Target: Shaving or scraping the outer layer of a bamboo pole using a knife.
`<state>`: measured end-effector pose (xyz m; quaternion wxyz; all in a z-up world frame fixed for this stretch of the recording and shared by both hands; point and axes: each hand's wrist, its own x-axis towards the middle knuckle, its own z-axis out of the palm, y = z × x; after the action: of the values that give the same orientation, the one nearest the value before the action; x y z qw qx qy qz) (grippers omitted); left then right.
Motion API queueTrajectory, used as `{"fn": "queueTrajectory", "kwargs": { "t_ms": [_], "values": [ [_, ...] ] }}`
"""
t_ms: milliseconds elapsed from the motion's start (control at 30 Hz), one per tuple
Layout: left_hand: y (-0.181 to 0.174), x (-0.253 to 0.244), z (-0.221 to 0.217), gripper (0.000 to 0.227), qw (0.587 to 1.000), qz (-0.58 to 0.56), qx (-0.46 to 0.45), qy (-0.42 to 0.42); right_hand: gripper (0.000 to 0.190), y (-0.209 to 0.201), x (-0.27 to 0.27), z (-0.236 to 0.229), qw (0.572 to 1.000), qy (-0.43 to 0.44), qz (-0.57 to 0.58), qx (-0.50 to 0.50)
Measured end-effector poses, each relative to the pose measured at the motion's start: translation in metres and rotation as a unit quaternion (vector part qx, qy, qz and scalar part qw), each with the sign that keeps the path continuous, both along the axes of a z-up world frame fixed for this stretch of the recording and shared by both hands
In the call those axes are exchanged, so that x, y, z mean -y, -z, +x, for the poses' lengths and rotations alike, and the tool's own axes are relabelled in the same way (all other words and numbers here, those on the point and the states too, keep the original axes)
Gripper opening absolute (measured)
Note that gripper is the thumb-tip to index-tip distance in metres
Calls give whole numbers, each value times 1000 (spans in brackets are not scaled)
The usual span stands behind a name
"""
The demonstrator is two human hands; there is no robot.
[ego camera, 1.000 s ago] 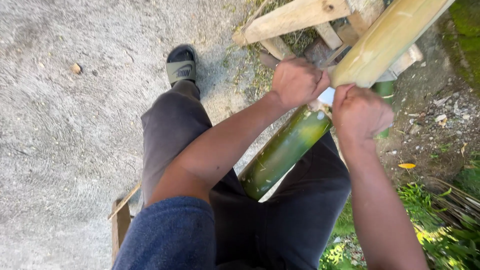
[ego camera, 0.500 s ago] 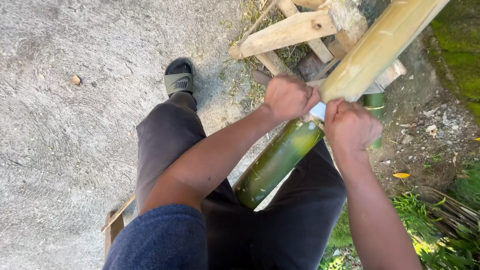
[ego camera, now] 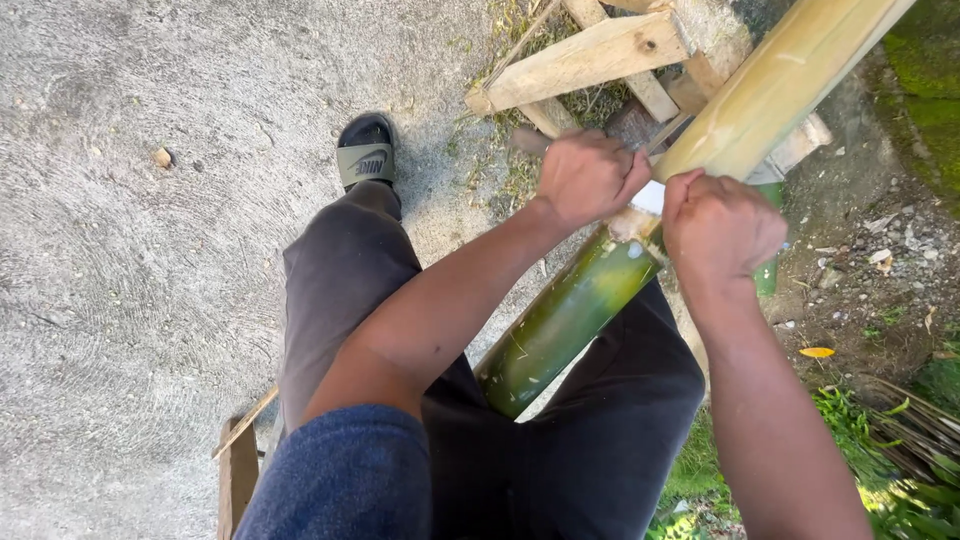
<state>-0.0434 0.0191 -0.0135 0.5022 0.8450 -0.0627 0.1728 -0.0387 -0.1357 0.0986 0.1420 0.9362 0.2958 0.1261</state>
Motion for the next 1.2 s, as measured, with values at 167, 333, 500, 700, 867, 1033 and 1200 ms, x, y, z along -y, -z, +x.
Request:
{"fn": "queueTrajectory", "kwargs": {
  "t_ms": [167, 333, 500, 700, 867, 1033, 1200],
  "values": [
    [0, -2, -19, 46, 999, -13, 44, -20, 45, -8, -8, -20, 1000, 15, -25, 3],
    [-14, 3, 0, 50, 998, 34, -32, 47, 43, -9, 5, 0, 999, 34, -19, -6],
    [-24, 29, 38, 54, 998, 64, -15, 12, 49, 3, 55, 34, 996, 61, 67, -20],
    [-27, 29, 48, 53, 998, 50, -25, 13, 40, 3, 51, 43, 996, 52, 71, 0],
    [-26, 19, 42, 49, 997, 33, 54, -33, 39, 6, 48, 36, 999, 26, 29, 33],
    [-21, 18, 35, 47, 996, 26, 79, -39, 37, 2, 42, 26, 999, 13, 14, 47],
    [-20, 15, 29, 48, 996, 20, 75, -30, 36, 4, 38, 19, 999, 9, 26, 44]
  ]
}}
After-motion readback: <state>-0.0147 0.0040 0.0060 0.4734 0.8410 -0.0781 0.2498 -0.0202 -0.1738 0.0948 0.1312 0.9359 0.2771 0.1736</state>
